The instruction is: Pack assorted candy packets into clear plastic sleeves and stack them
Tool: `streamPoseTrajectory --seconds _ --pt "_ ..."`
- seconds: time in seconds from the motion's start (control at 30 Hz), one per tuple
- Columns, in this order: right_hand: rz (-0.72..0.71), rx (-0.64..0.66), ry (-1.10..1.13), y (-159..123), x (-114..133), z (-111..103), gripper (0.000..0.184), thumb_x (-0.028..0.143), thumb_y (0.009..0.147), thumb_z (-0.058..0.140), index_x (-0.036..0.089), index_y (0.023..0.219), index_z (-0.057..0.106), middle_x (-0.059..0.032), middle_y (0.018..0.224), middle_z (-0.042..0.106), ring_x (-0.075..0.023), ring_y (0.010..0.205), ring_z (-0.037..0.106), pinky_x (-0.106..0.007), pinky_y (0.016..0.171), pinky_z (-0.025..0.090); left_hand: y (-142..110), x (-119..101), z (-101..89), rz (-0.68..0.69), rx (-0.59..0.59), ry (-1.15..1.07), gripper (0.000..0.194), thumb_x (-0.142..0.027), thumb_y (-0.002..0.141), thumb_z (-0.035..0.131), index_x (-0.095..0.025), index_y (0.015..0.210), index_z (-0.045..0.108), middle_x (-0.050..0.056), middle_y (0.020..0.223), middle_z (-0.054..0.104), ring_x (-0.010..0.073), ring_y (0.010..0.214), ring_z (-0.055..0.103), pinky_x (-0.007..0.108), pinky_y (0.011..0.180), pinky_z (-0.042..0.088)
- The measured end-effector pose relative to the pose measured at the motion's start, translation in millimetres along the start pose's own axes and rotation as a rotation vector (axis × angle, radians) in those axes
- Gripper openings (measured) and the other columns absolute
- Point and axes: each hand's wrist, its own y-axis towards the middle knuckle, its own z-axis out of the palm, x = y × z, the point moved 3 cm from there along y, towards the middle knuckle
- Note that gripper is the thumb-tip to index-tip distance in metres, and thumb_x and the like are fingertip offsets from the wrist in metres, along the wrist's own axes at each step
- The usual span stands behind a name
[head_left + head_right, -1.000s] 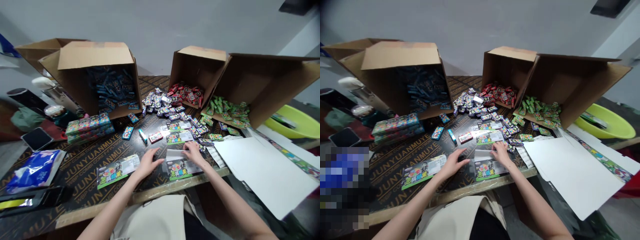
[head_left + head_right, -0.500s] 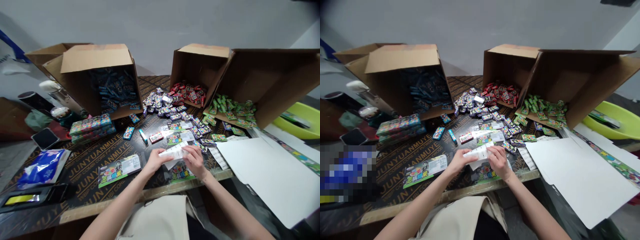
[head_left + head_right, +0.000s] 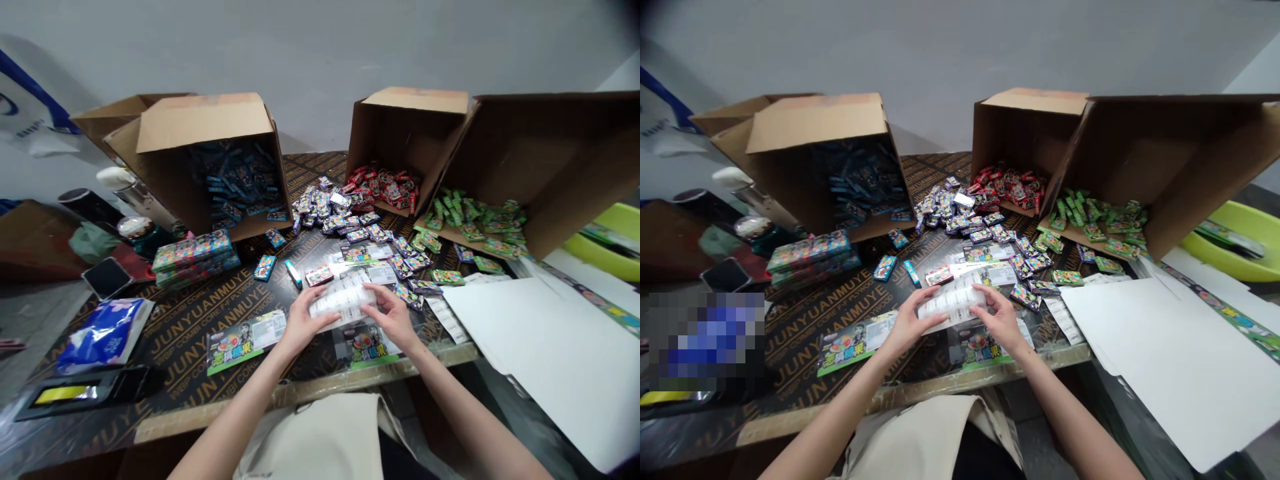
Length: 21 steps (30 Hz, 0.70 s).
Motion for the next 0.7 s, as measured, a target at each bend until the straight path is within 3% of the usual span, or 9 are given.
streamPoseTrajectory --seconds 0.13,0.2,0.27,0.33,0.4,0.5,0.57,0.7 --pt "0.133 0.046 0.137 -2.1 3.3 9.8 0.04 0.03 0.073 0.065 0.019 0.111 0.054 -0.0006 0.073 0.064 -0.0132 0.053 0.058 -0.025 0.051 0.048 -2.4 -15.6 -8.6 0.143 0.02 0.329 0.035 -0.041 0.065 0.069 -0.027 0.097 0.065 0.007 0.115 0.059 0.0273 0.113 0.046 0.054 0.104 0.014" --pt "0.149 0.071 0.144 -3.1 6.9 15.1 0.038 0.03 0.074 0.064 0.018 0.109 0.055 0.0014 0.067 0.062 -0.0102 0.043 0.053 -0.023 0.044 0.045 -2.8 -19.5 -7.9 0.159 0.069 0.387 0.04 -0.044 0.066 0.068 -0.031 0.104 0.062 0.006 0.118 0.057 0.0273 0.115 0.045 0.057 0.104 0.005" --pt "0.132 0.054 0.137 -3.3 11.2 18.4 0.037 0.029 0.076 0.063 0.018 0.109 0.055 0.002 0.065 0.061 -0.0094 0.041 0.052 -0.022 0.043 0.044 -1.7 -17.7 -8.1 0.128 0.031 0.361 0.053 -0.046 0.064 0.069 -0.03 0.113 0.056 0.008 0.127 0.05 0.0283 0.118 0.042 0.056 0.104 0.011" --pt "0.097 -0.012 0.125 -2.5 14.7 18.5 0.036 0.029 0.076 0.062 0.019 0.11 0.054 0.0021 0.065 0.061 -0.0096 0.043 0.052 -0.023 0.044 0.045 0.0 -10.3 -12.4 0.039 -0.126 0.258 0.061 -0.045 0.065 0.067 -0.024 0.12 0.051 0.012 0.13 0.046 0.0279 0.116 0.045 0.05 0.101 0.025" --pt "0.072 -0.08 0.11 -1.6 15.8 16.6 0.036 0.029 0.076 0.062 0.019 0.11 0.054 0.0022 0.065 0.061 -0.0098 0.043 0.052 -0.023 0.044 0.045 0.2 -0.1 -17.5 -0.091 -0.261 0.079 0.06 -0.044 0.069 0.064 -0.018 0.121 0.049 0.013 0.116 0.056 0.0247 0.104 0.054 0.042 0.091 0.039" --pt "0.067 -0.094 0.093 -1.9 12.5 15.3 0.037 0.029 0.077 0.061 0.019 0.111 0.054 0.0023 0.064 0.06 -0.0102 0.044 0.052 -0.023 0.044 0.045 -1.5 7.2 -18.9 -0.232 -0.218 -0.219 0.057 -0.04 0.07 0.063 -0.014 0.119 0.049 0.006 0.083 0.065 0.0189 0.079 0.061 0.034 0.077 0.047" --pt "0.08 -0.059 0.078 -3.0 8.3 17.1 0.039 0.028 0.078 0.06 0.019 0.114 0.052 0.0023 0.064 0.06 -0.0101 0.044 0.052 -0.023 0.045 0.045 -4.2 1.4 -21.0 -0.203 -0.205 -0.282 0.054 -0.037 0.068 0.066 -0.014 0.115 0.053 0.005 0.082 0.066 0.0183 0.08 0.061 0.032 0.078 0.046" --pt "0.107 0.001 0.075 -3.5 2.8 22.7 0.048 0.03 0.08 0.058 0.021 0.125 0.043 0.0006 0.068 0.062 -0.0124 0.048 0.055 -0.025 0.049 0.047 -11.1 -18.6 -29.5 -0.035 -0.321 -0.064 0.041 -0.031 0.065 0.07 -0.019 0.103 0.063 0.006 0.1 0.064 0.0199 0.093 0.057 0.037 0.094 0.038"
